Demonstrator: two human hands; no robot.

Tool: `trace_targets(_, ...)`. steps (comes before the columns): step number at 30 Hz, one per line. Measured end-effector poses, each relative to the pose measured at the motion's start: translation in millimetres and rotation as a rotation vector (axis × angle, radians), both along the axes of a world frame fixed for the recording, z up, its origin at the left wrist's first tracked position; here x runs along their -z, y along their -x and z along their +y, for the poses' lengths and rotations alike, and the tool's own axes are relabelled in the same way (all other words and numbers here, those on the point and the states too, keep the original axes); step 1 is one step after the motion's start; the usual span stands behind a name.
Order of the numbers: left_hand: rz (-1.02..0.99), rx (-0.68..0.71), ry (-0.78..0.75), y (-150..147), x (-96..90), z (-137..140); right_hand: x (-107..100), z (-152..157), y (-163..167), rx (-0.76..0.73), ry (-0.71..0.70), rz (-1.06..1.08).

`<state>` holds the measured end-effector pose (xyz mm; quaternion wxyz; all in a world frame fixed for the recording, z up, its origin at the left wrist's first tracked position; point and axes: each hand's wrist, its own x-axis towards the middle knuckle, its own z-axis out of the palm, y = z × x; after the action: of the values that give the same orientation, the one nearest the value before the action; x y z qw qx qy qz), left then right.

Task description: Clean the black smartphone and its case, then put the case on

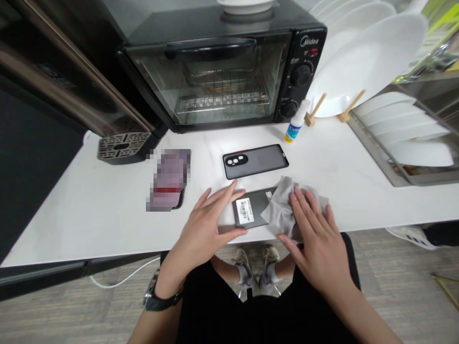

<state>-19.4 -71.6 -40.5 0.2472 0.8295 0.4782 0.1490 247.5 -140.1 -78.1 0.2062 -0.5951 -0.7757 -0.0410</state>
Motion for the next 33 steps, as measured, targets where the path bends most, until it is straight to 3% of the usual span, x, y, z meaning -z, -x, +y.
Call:
trace_targets(4,0.003,0.009,0.0,0.2,0.4,0.0,-2.6,10.9,19.9,0.032,-0.007,0.048)
trace_targets(11,0.0,-0.003,0.009,2.3,1.8,-2.2,-6.6,6.1,94.2,-0.213,0.008,0.12)
trace_targets(14,-0.024,0.02,0.013,2.4,0.2,-2.4,-8.0,-4.7,90.5,-0.271,0.045,0.112)
trace_targets(17,-0.03,0.018,0.016,1.7,-0.6,-1.9,-9.3,-10.4,66.3,-0.288,0.05,0.07)
trace_targets(24,-0.018,-0.005,0.021,-0.9,-2.2,-1.6,-2.8,7.5,5.0,0.058,0.012,0.03)
trace_targets(27,-0.023,-0.011,0.009,-0.8,-1.2,-2.0,-3.0,22.5,17.7,0.065,-0.012,0.044)
trace_targets(33,-0.005,-0.006,-0.016,2.8,3.7,-3.4,-8.7,20.9,90.6,-0.176,0.039,0.073)
